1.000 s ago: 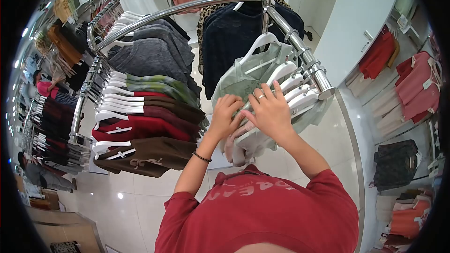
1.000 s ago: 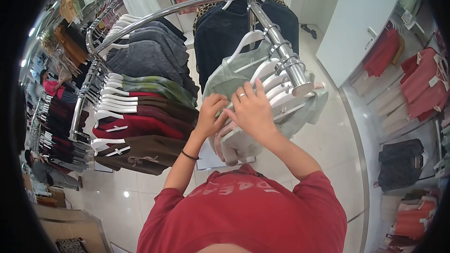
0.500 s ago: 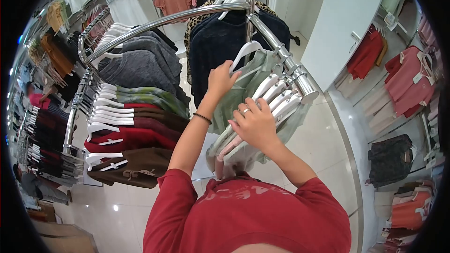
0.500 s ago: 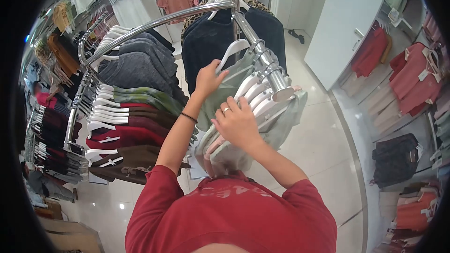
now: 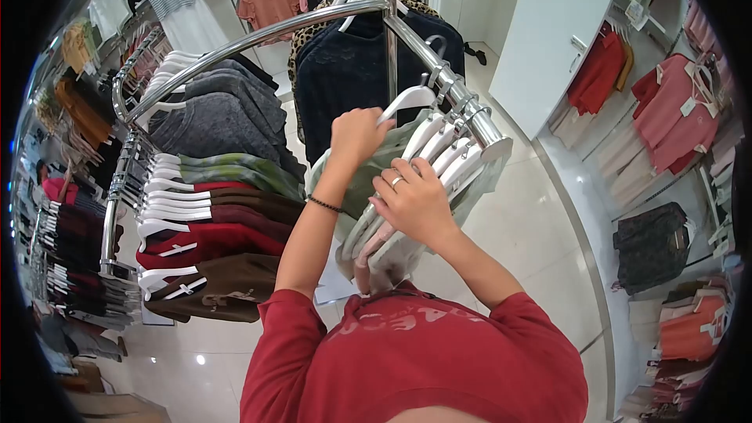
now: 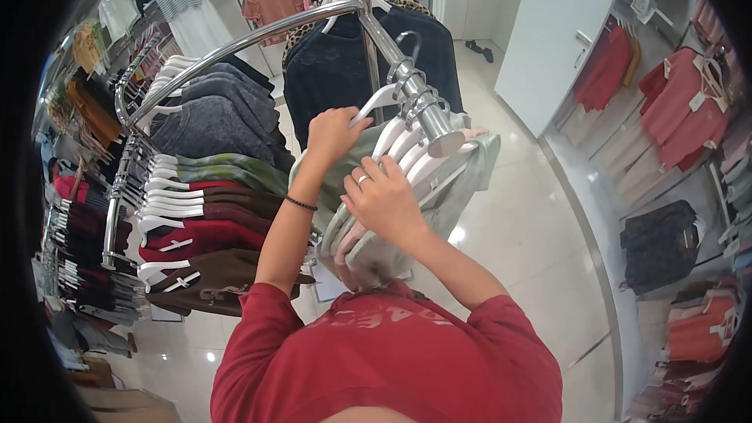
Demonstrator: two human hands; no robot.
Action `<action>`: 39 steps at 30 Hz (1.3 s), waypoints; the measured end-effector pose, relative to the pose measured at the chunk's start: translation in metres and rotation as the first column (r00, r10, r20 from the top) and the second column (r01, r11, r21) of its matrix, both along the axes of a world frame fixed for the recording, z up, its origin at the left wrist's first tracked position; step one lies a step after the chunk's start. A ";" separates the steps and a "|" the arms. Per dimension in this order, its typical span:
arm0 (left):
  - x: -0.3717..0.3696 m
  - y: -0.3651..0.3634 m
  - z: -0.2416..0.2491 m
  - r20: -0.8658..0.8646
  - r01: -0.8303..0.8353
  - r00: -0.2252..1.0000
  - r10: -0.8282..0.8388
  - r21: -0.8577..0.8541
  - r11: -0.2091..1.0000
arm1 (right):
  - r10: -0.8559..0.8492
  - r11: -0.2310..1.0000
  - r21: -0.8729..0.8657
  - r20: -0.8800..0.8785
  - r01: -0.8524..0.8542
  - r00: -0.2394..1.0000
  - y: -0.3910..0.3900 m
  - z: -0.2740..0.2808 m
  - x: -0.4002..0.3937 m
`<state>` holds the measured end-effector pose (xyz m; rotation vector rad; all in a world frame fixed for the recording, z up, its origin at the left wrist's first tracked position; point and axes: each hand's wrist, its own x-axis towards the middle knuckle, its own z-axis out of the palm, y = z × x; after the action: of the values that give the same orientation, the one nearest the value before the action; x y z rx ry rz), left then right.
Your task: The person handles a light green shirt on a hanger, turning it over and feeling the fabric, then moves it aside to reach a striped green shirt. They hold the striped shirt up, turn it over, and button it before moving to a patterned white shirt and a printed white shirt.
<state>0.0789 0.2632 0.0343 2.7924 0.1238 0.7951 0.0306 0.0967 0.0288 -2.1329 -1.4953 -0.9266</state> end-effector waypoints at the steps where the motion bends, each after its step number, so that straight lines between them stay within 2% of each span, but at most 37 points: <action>1: -0.007 0.007 -0.006 0.001 -0.024 1.000 0.024 -0.005 1.000 | 0.012 0.999 0.037 -0.012 -0.012 1.000 0.001 -0.003 0.002; 3: -0.024 0.019 -0.013 0.005 -0.067 0.998 0.067 -0.010 0.998 | 0.033 0.995 0.094 -0.012 -0.032 0.999 0.001 -0.004 0.005; 6: -0.064 0.020 0.005 -0.026 -0.227 0.974 0.227 0.004 0.974 | 0.039 0.990 0.135 -0.013 -0.037 0.999 -0.001 -0.005 0.004; 13: -0.137 0.033 0.060 0.170 -0.439 0.892 0.418 0.112 0.891 | -0.036 0.997 0.070 -0.120 0.045 0.992 0.001 0.007 -0.007; 16: -0.162 0.034 0.085 0.242 -0.417 0.893 0.380 0.125 0.900 | -0.127 0.992 -0.016 -0.149 0.126 0.981 0.001 0.013 -0.014; 20: -0.193 0.021 0.107 0.186 -0.360 0.926 0.329 0.165 0.918 | -0.295 0.945 -0.184 -0.128 0.269 0.947 0.005 0.017 -0.017; 23: -0.219 0.004 0.112 0.145 -0.291 0.954 0.264 0.229 0.929 | -0.324 0.920 -0.264 -0.092 0.290 0.942 0.006 0.020 -0.016; 24: -0.228 0.002 0.111 0.188 -0.265 0.958 0.217 0.282 0.922 | -0.323 0.925 -0.231 -0.060 0.302 0.944 0.007 0.014 -0.014; 27: -0.267 -0.012 0.126 0.204 -0.115 0.977 0.057 0.287 0.951 | -0.231 0.958 -0.177 -0.004 0.227 0.973 0.000 0.008 -0.010; 29: -0.284 -0.009 0.134 0.200 -0.084 0.979 0.034 0.244 0.966 | -0.304 0.907 -0.289 0.053 0.306 0.951 0.003 0.006 -0.006; 31: -0.294 -0.005 0.138 0.228 -0.117 0.971 0.070 0.198 0.973 | -0.245 0.944 -0.234 -0.019 0.234 0.969 0.003 0.011 -0.008; 32: -0.293 0.001 0.137 0.239 -0.165 0.963 0.125 0.159 0.973 | -0.220 0.935 -0.298 -0.066 0.191 0.973 0.002 0.018 -0.011; 34: -0.293 0.016 0.136 0.229 -0.281 0.937 0.264 0.045 0.959 | 0.033 0.949 -0.297 -0.237 -0.105 0.971 0.000 0.017 -0.013; 35: -0.294 0.028 0.130 0.228 -0.348 0.910 0.347 -0.039 0.937 | 0.155 0.928 -0.278 -0.322 -0.249 0.934 -0.001 0.014 -0.012; 36: -0.294 0.040 0.126 0.271 -0.351 0.891 0.365 -0.100 0.931 | 0.349 0.876 -0.159 -0.441 -0.454 0.827 -0.002 0.009 -0.012; 37: -0.294 0.049 0.123 0.308 -0.348 0.871 0.382 -0.161 0.923 | 0.380 0.801 -0.090 -0.686 -0.591 0.621 -0.007 0.005 -0.014; 38: -0.295 0.058 0.120 0.336 -0.340 0.848 0.410 -0.250 0.907 | 0.358 0.722 0.018 -0.865 -0.692 0.351 -0.015 0.001 -0.018; 39: -0.295 0.065 0.117 0.357 -0.326 0.824 0.440 -0.337 0.883 | 0.285 0.647 0.157 -0.958 -0.746 0.045 -0.023 -0.004 -0.024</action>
<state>-0.2164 0.3286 0.1516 2.3027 0.6841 1.3544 0.0065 0.0732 0.0246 -1.4065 -1.5242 0.9744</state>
